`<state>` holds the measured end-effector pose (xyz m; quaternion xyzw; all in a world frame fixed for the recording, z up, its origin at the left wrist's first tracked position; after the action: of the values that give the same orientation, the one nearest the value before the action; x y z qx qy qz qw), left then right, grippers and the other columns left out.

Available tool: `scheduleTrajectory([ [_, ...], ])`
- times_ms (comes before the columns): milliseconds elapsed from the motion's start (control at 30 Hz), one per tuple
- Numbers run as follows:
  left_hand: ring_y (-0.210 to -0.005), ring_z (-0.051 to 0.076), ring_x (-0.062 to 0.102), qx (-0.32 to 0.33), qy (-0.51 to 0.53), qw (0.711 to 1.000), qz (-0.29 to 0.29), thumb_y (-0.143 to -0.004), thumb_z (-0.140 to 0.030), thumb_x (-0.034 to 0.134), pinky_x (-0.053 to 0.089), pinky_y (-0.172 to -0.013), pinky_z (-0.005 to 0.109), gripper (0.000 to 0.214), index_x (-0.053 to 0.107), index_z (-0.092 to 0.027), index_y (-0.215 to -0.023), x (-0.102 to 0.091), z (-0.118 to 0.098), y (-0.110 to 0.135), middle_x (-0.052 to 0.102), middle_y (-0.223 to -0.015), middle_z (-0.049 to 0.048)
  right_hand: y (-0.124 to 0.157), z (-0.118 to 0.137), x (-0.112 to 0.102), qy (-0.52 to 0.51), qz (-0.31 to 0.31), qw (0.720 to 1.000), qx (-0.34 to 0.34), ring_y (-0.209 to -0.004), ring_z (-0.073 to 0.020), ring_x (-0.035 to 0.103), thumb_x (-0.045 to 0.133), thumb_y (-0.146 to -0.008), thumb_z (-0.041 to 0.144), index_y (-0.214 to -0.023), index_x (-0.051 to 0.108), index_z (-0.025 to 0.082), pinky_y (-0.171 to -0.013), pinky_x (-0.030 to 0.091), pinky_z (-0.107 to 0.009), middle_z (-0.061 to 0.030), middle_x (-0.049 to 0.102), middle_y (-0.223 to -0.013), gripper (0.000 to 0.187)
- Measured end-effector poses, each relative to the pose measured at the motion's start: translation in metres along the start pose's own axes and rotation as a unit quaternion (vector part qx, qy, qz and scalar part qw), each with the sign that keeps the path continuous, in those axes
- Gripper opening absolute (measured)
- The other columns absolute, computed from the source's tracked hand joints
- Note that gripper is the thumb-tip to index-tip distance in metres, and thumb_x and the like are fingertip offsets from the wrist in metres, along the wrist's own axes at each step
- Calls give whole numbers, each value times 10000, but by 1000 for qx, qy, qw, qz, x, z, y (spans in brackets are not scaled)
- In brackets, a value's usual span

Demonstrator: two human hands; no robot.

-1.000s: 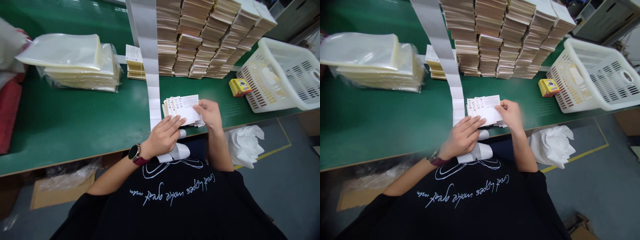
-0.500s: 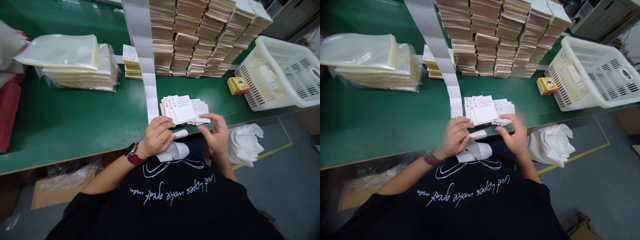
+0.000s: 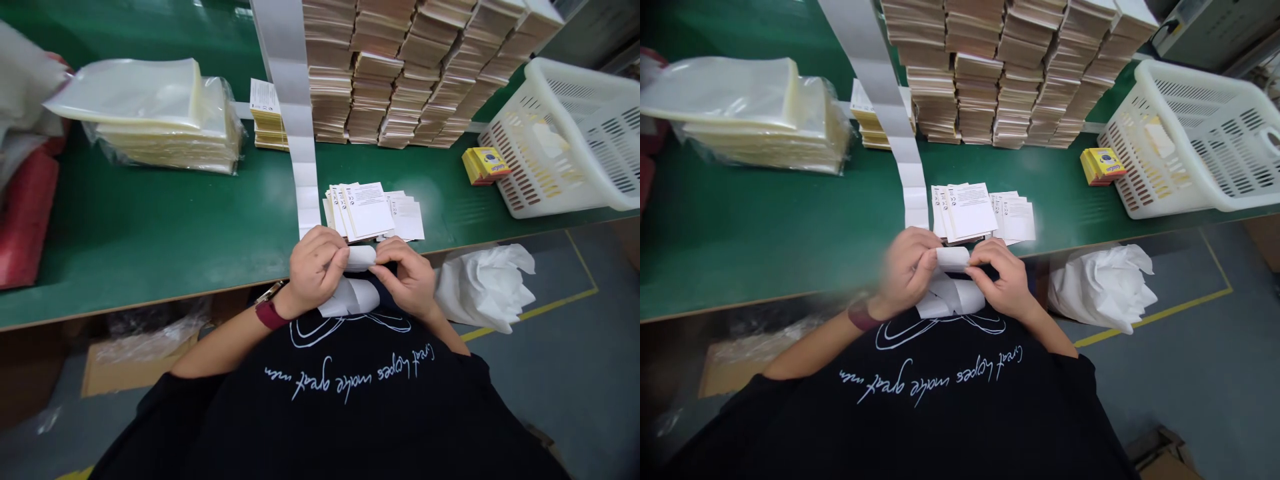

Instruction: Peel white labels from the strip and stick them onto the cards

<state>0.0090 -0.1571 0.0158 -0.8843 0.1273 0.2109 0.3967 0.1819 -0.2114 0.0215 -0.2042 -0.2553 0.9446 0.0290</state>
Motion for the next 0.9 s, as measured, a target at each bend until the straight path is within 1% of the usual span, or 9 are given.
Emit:
scheduleTrajectory([
  [100, -855, 174, 605, 16, -58, 998, -28, -901, -216, 493, 498, -750, 346, 118, 581, -180, -831, -1, 3, 2, 668, -862, 54, 0, 1, -1, -7, -3, 1000, 19, -773, -162, 579, 625, -819, 124, -832, 599, 243, -744, 494, -384, 7, 603, -772, 122],
  [200, -1070, 237, 578, 124, -147, 979, -66, -834, -242, 618, 465, -828, 378, 189, 603, -216, -1020, -4, 3, 3, 639, -1169, 88, -1, 2, -4, -28, 22, 998, 54, -800, -163, 582, 607, -838, 138, -846, 586, 244, -744, 495, -373, 3, 602, -799, 108],
  [300, -1080, 240, 575, 237, -158, 958, -13, -836, -193, 580, 438, -803, 375, 176, 616, -232, -1004, -2, -1, 2, 672, -1138, 63, -3, 4, -7, -23, 30, 998, 50, -819, -164, 572, 587, -850, 139, -847, 567, 249, -754, 488, -373, 3, 578, -817, 112],
  [367, -980, 228, 603, 243, -142, 959, 22, -831, -170, 536, 445, -758, 370, 133, 607, -198, -940, -1, -4, -1, 705, -984, 64, -4, 7, -8, 26, 21, 999, 21, -856, -172, 558, 574, -852, 136, -849, 552, 253, -777, 476, -386, -6, 571, -867, 119],
  [467, -829, 193, 615, 198, -113, 973, 45, -819, -170, 517, 470, -708, 352, 81, 580, -192, -865, 2, -5, -5, 691, -840, 43, -2, 13, -11, 113, -11, 992, -49, -875, -193, 543, 546, -857, 163, -862, 523, 271, -801, 457, -422, -16, 569, -913, 111],
  [600, -866, 214, 625, 200, -136, 970, 19, -809, -203, 531, 499, -719, 375, 42, 570, -194, -821, 4, -1, -8, 691, -885, 60, -6, 22, -25, 119, -155, 976, -97, -738, -211, 538, 490, -885, 310, -846, 458, 296, -760, 463, -459, -6, 502, -748, 52],
  [667, -959, 248, 629, 222, -160, 962, 5, -804, -212, 531, 516, -770, 413, 50, 574, -187, -809, 6, 4, -9, 695, -979, 88, -15, 18, -35, 112, -240, 962, -70, -686, -208, 529, 461, -894, 362, -855, 436, 294, -723, 467, -445, -2, 442, -695, 83],
  [733, -1041, 271, 626, 238, -173, 956, 11, -797, -188, 519, 528, -843, 451, 61, 579, -175, -803, 8, 11, -10, 687, -1061, 108, -30, 7, -40, 101, -264, 959, -14, -682, -196, 533, 502, -871, 372, -847, 454, 279, -687, 467, -405, -6, 445, -702, 108],
  [900, -1104, 252, 635, 227, -146, 961, 58, -798, -119, 492, 563, -911, 447, 124, 596, -153, -856, 12, 21, -11, 690, -1074, 113, -66, -36, -27, -20, -131, 974, 183, -630, -132, 509, 640, -747, 295, -752, 558, 230, -577, 423, -287, 9, 554, -703, 104],
])
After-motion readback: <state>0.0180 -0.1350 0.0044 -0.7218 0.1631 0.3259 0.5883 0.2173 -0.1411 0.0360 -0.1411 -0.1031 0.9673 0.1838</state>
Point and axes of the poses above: each hand's wrist, its own y-axis away from the middle knuckle, its own x-axis out of the palm, z = x × y, the point moved 2 cm from there along -y, towards the middle knuckle
